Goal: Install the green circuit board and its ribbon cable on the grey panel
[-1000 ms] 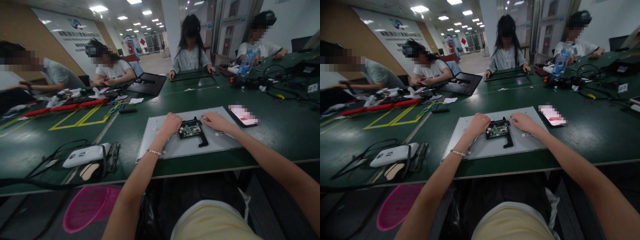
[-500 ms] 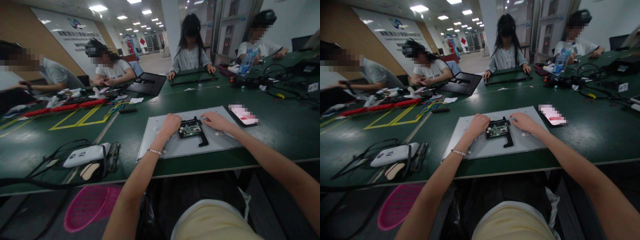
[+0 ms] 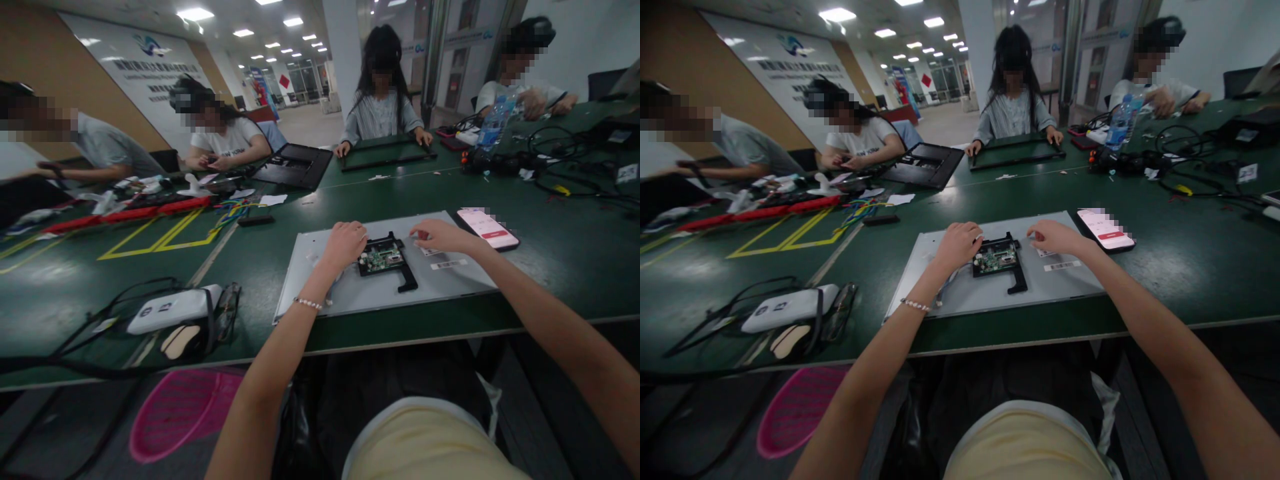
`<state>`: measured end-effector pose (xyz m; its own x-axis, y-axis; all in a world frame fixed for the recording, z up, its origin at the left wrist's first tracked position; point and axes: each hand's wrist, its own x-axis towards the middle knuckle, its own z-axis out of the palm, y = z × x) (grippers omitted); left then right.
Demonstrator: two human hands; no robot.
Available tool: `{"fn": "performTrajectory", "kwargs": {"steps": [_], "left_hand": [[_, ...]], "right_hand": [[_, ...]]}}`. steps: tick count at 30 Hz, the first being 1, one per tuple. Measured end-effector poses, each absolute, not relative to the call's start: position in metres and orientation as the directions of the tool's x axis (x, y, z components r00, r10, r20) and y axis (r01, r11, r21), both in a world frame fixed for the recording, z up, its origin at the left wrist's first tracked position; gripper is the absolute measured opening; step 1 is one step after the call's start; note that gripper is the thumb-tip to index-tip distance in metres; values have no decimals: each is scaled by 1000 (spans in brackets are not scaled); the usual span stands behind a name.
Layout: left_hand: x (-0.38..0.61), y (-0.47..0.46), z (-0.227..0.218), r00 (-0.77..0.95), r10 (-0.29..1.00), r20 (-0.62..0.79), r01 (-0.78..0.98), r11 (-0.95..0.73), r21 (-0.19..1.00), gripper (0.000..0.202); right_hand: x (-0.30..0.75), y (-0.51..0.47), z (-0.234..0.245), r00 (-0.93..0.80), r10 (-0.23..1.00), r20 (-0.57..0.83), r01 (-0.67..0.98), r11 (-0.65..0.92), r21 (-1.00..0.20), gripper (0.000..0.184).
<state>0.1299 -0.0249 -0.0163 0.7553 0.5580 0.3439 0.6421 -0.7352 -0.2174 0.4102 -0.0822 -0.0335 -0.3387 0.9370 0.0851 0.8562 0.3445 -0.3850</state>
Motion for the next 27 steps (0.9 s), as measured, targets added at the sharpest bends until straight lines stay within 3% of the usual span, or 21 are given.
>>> {"fn": "performTrajectory", "kwargs": {"steps": [13,24,27], "left_hand": [[135,-32,-17,772,515,372,611,-762,-215,24],[135,-33,-17,776,520,355,608,-766,-208,24],[135,-33,-18,779,516,357,605,-768,-211,24]], "right_hand": [[409,-80,-36,-289,956,47,818,272,-507,14],[404,-83,-31,-278,955,106,849,296,-437,8],[406,-80,-34,-265,961,82,840,272,-470,12]]}}
